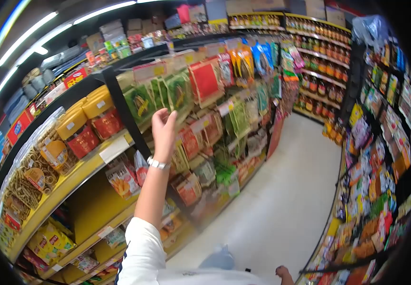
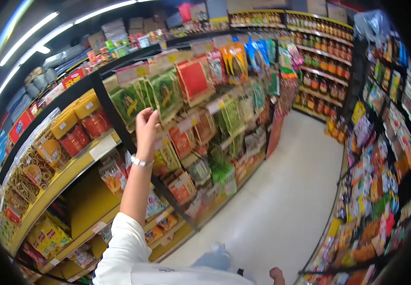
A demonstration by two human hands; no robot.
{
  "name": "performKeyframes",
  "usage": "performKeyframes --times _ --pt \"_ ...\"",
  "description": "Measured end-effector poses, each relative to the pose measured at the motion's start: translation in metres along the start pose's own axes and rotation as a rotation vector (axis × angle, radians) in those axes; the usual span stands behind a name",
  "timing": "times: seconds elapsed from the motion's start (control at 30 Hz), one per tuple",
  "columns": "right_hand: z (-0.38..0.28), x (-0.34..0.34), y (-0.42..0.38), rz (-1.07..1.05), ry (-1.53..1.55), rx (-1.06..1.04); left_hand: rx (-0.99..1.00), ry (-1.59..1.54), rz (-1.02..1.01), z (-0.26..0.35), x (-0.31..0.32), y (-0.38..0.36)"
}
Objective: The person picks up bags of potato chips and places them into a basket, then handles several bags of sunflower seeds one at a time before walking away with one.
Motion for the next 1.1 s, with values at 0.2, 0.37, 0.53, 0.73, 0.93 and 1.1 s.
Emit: performKeyframes --times 0.2,0.37,0.53,0.73,0.93,1.1 --pt "-0.08 -0.05 0.036 -0.058 -0.182 -0.227 0.274 0.614 0.341 -0.002 0.012 0.042" --pt "-0.145 -0.111 0.053 -0.126 -0.411 -0.364 0.147 0.415 0.279 -0.016 0.001 0.048" --pt "-0.244 -0.192 0.064 -0.054 -0.663 -0.466 0.067 0.515 0.14 0.002 0.021 0.046" --pt "-0.405 -0.273 0.018 0.11 -0.133 -0.838 0.086 0.699 0.235 0.004 0.027 0.038" --pt "-0.572 -0.394 -0.137 -0.037 0.508 -1.296 0.173 0.765 0.222 0.001 0.034 0.032" --pt "-0.64 -0.447 -0.201 -0.319 0.657 -1.621 0.098 0.782 0.299 0.001 0.039 0.03"
Point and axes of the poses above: each hand's wrist, its own y-axis towards the middle knuckle, its own x-axis out of the palm, z = x × y, the point moved 7 cm from there along y, towards the middle knuckle, and after that the axes turned 1 degree about -y, right-handed, at the moved point
